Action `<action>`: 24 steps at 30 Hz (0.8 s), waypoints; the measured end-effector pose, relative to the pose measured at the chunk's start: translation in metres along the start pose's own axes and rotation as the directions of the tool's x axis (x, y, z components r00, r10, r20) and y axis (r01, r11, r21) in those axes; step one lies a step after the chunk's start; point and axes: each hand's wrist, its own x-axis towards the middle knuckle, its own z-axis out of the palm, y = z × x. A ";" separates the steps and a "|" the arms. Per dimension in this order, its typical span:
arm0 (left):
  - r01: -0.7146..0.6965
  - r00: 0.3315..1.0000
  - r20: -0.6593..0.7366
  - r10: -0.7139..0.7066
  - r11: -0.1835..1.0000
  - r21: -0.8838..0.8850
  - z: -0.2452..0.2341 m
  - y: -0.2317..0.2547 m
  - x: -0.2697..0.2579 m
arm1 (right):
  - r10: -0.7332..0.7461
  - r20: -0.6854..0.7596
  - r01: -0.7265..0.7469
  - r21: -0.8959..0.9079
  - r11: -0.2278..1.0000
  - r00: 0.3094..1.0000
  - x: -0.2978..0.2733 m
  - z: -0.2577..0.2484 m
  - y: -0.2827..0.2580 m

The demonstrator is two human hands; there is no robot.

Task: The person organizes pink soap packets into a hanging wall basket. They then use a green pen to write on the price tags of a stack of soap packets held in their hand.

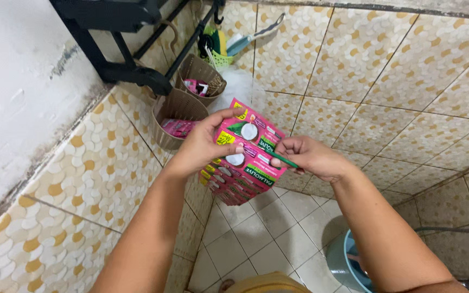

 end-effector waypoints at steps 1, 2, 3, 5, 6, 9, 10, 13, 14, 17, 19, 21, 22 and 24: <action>0.015 1.000 0.022 -0.013 0.998 -0.062 -0.005 0.000 0.000 | 0.007 -0.015 -0.007 0.000 1.000 1.000 -0.002 -0.003 -0.001; 0.031 0.999 0.045 -0.026 0.992 -0.124 -0.010 0.000 0.001 | 0.015 -0.031 -0.015 0.001 1.000 0.999 -0.003 -0.005 -0.002; 0.049 0.997 0.069 -0.037 0.982 -0.185 -0.015 0.000 0.001 | 0.009 -0.015 -0.009 -0.005 1.000 1.000 -0.004 -0.007 -0.002; 0.065 0.996 0.070 -0.058 0.993 -0.102 -0.021 0.001 0.005 | -0.005 0.017 0.005 -0.017 1.000 1.000 -0.004 -0.009 -0.004; 0.073 0.995 0.070 -0.068 0.996 -0.060 -0.022 0.001 0.007 | 0.002 0.028 -0.001 -0.011 1.000 1.000 -0.004 -0.009 -0.005; 0.157 0.984 0.095 -0.153 0.987 -0.039 -0.023 0.006 0.012 | -0.015 0.052 0.015 -0.009 1.000 0.999 0.000 -0.006 -0.008; 0.152 0.985 0.092 -0.148 0.988 -0.032 -0.022 0.009 0.015 | -0.042 0.053 0.043 -0.017 0.999 0.998 0.003 -0.004 -0.009; 0.158 0.985 0.068 -0.157 0.987 -0.010 -0.019 0.015 0.018 | -0.077 0.059 0.075 0.037 0.997 0.995 0.006 -0.002 -0.011; 0.169 0.984 0.049 -0.168 0.986 0.001 -0.019 0.018 0.018 | -0.082 0.061 0.078 0.066 0.995 0.995 0.007 -0.002 -0.012; 0.163 0.986 0.021 -0.164 0.986 0.029 -0.018 0.023 0.017 | -0.064 0.020 0.063 0.022 0.998 0.998 0.005 -0.003 -0.012; 0.150 0.988 0.024 -0.151 0.988 0.043 -0.016 0.025 0.017 | -0.032 0.005 0.032 -0.002 0.999 0.999 0.004 -0.005 -0.014; 0.140 0.989 0.039 -0.143 0.989 0.054 -0.015 0.026 0.016 | -0.003 -0.003 0.003 -0.010 1.000 1.000 0.004 -0.004 -0.015; 0.149 0.988 0.027 -0.151 0.987 0.058 -0.015 0.026 0.016 | 0.009 -0.005 -0.009 -0.006 1.000 1.000 0.004 -0.004 -0.016; 0.167 0.986 0.005 -0.168 0.984 0.065 -0.014 0.028 0.019 | -0.014 -0.003 0.014 -0.006 1.000 1.000 0.004 -0.002 -0.019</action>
